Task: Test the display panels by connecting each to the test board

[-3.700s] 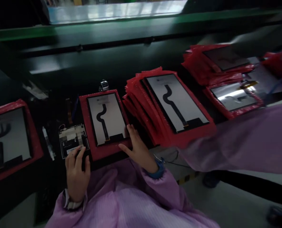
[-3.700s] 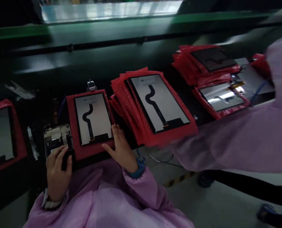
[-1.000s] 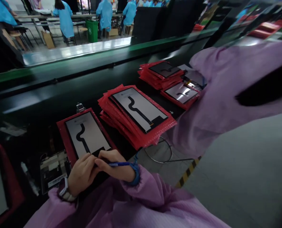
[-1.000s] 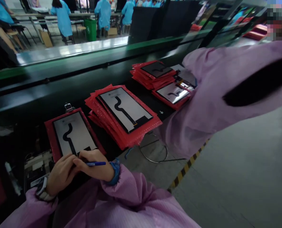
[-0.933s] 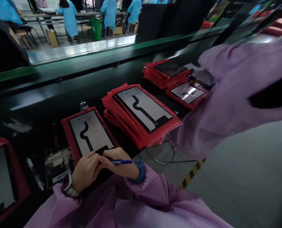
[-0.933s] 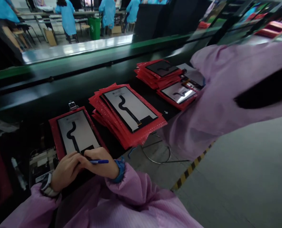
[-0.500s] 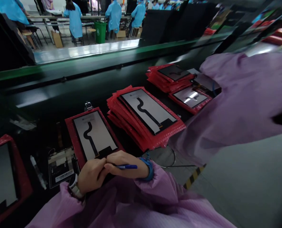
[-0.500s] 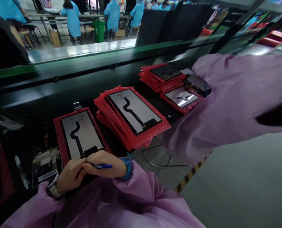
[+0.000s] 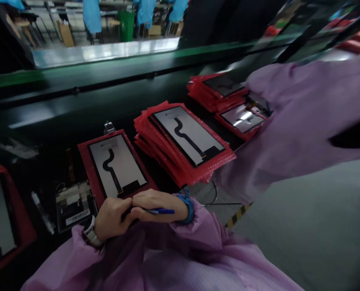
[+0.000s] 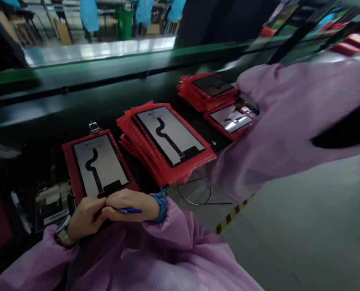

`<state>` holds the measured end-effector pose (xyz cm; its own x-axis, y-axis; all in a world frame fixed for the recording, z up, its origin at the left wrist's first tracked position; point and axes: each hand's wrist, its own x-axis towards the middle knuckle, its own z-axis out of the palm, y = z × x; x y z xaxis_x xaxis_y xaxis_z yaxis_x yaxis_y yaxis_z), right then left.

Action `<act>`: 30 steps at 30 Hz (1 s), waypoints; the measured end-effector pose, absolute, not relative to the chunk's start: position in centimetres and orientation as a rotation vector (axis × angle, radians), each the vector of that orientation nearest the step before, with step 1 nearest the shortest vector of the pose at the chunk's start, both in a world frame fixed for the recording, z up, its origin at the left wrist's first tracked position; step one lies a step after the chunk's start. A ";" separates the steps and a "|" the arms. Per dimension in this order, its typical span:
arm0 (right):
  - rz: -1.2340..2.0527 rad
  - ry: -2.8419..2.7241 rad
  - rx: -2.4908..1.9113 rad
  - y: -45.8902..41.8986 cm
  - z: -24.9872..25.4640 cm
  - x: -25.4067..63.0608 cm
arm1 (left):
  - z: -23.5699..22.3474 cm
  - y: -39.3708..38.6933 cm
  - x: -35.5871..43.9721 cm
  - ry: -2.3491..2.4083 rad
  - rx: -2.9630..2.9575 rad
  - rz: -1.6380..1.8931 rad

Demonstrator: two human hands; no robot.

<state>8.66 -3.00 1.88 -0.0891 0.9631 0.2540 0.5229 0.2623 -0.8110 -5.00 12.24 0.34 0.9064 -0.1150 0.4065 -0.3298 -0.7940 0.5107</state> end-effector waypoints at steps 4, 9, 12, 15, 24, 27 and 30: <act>0.700 -1.791 -1.423 -3.5 2.2 8.6 | 0.3 11.9 -5.1 -0.295 2.433 0.440; 0.696 -1.846 -1.463 -3.9 2.4 8.2 | -0.2 11.7 -5.5 -0.238 2.404 0.339; 0.648 -1.883 -1.517 -4.0 2.6 7.9 | -0.6 11.9 -5.5 -0.243 2.371 0.293; 0.629 -1.913 -1.589 -3.9 3.0 7.9 | -0.9 12.4 -5.6 -0.301 2.344 0.288; 0.540 -1.770 -1.751 -2.5 2.9 9.0 | -1.6 13.0 -5.5 -0.316 2.478 0.397; 0.649 -1.794 -1.690 -2.1 3.4 9.0 | -1.6 12.7 -5.7 -0.303 2.460 0.297; 0.736 -1.797 -1.641 -2.0 4.5 9.0 | -1.2 12.7 -6.1 -0.229 2.375 0.268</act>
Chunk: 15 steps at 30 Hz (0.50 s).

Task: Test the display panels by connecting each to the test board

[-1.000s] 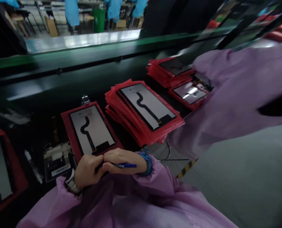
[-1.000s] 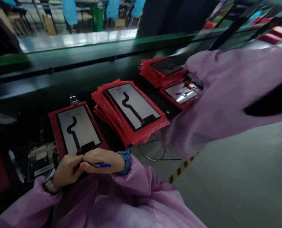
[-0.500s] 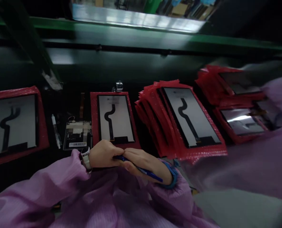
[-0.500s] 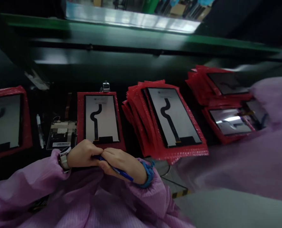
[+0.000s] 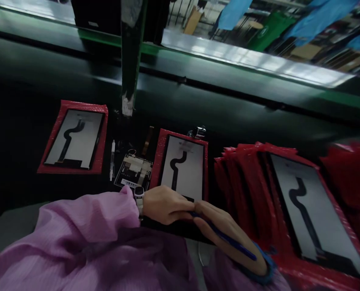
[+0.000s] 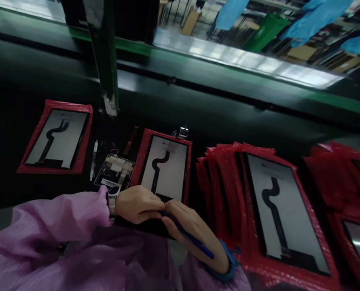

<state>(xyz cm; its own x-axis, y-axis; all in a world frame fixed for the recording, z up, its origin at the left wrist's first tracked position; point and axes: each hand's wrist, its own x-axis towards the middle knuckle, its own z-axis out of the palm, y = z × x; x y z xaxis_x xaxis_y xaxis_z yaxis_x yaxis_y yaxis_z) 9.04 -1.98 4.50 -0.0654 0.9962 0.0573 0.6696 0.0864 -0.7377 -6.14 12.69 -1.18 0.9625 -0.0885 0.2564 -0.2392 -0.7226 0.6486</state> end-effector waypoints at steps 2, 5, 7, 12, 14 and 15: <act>0.804 -1.777 -1.637 -2.2 5.1 9.4 | -0.8 12.9 -6.4 -0.162 2.293 0.267; 0.852 -1.690 -1.647 -2.6 5.0 10.4 | -0.2 13.8 -6.6 -0.050 2.191 0.289; 0.754 -1.472 -1.570 -2.4 4.1 10.9 | 0.3 14.6 -6.6 0.030 2.107 0.321; 0.482 -0.766 -1.371 0.4 0.0 10.5 | 0.8 16.2 -5.8 0.406 1.917 0.528; 0.488 -0.723 -1.449 1.5 -1.8 10.0 | 0.7 16.6 -5.4 0.519 1.927 0.584; 0.516 -0.736 -1.501 1.8 -2.5 9.7 | 0.6 16.7 -5.3 0.541 1.939 0.597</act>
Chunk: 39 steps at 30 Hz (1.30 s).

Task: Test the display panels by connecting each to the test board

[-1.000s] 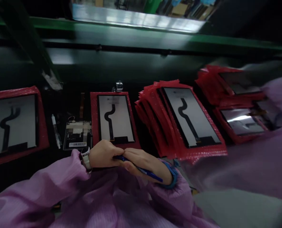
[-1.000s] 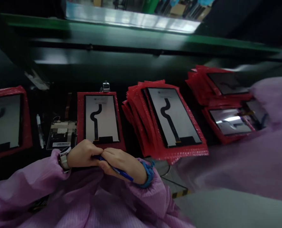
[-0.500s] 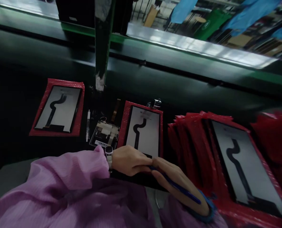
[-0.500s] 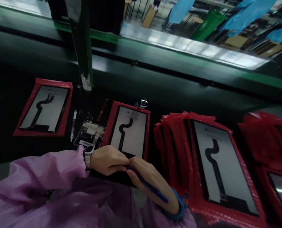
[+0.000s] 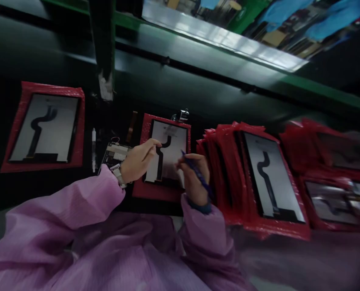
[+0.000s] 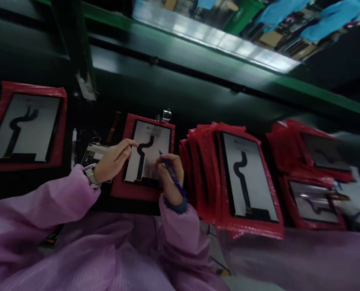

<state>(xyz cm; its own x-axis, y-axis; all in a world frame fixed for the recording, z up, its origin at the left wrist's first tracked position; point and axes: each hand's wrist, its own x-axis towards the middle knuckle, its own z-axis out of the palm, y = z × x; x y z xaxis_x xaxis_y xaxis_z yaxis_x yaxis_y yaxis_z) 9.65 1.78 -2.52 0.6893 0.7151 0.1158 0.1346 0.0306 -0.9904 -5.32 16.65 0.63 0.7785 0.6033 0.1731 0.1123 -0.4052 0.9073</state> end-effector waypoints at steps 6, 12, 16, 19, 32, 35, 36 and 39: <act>0.591 -0.726 -1.607 1.4 -4.3 7.7 | -0.3 17.0 -5.0 0.491 1.963 0.682; 0.472 -0.669 -1.676 1.2 -4.7 7.1 | -0.6 17.1 -4.7 0.433 1.887 0.712; 0.469 -0.683 -1.702 1.3 -4.8 7.1 | -0.2 17.0 -4.8 0.407 1.989 0.709; 0.477 -0.692 -1.707 1.3 -5.0 7.3 | -0.1 17.0 -4.8 0.410 2.058 0.720; 0.544 -0.521 -1.394 1.5 -4.0 7.9 | 0.0 17.0 -4.7 0.209 2.185 0.540; 0.621 -0.528 -1.289 1.8 -3.6 8.0 | 0.3 16.7 -4.6 0.138 2.213 0.440; 0.636 -0.529 -1.264 1.9 -3.5 8.0 | 0.3 16.6 -4.6 0.127 2.227 0.423; 0.662 -0.537 -1.229 2.3 -3.5 8.3 | 0.3 16.6 -4.5 0.107 2.263 0.403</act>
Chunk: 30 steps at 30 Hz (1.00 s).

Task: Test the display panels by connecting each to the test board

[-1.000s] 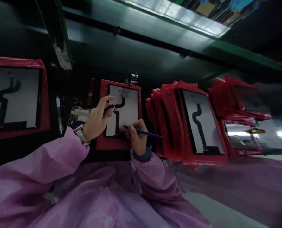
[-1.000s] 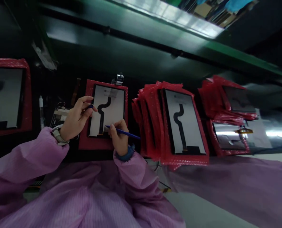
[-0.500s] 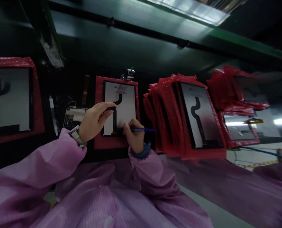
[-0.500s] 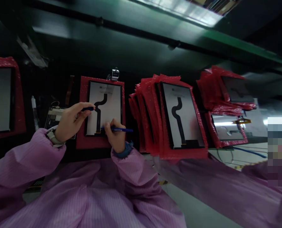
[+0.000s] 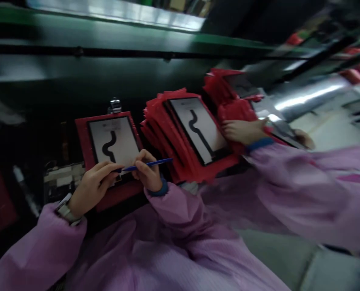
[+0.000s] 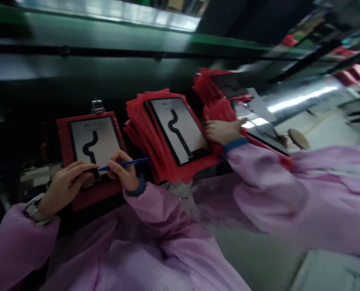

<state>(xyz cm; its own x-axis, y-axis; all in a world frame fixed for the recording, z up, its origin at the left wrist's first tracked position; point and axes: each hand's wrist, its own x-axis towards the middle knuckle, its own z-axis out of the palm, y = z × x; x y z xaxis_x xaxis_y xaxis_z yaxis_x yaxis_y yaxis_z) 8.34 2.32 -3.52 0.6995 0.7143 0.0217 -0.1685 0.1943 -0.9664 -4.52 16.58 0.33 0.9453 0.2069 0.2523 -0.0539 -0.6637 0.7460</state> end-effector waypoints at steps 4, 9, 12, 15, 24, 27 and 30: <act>0.695 -0.571 -1.223 2.7 -3.1 9.0 | 0.0 17.0 -4.3 0.069 2.300 0.410; 0.744 -0.679 -1.212 2.5 -2.0 9.2 | -0.2 17.2 -4.2 0.043 2.378 0.428; 0.685 -0.793 -1.252 2.5 -1.7 9.2 | -0.2 17.1 -4.3 0.035 2.441 0.468; 0.686 -0.795 -1.214 2.8 -2.1 9.2 | -0.2 17.0 -4.6 0.049 2.498 0.507; 0.625 -0.843 -1.056 4.0 -3.5 8.7 | -0.4 16.2 -5.2 0.127 2.527 0.633; 0.643 -0.853 -1.076 3.7 -3.2 8.8 | -0.3 15.8 -5.3 0.179 2.467 0.610; 0.678 -0.830 -1.092 2.9 -2.7 8.8 | 0.1 15.0 -5.3 0.207 2.383 0.525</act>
<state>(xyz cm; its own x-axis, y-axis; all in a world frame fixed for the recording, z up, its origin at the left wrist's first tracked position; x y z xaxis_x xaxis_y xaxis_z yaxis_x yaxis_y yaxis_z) 8.77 2.90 -2.69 0.5296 0.8141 0.2383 -0.0716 0.3228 -0.9438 -5.30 15.05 0.07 0.9060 0.2823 0.3153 0.0082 -0.7566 0.6538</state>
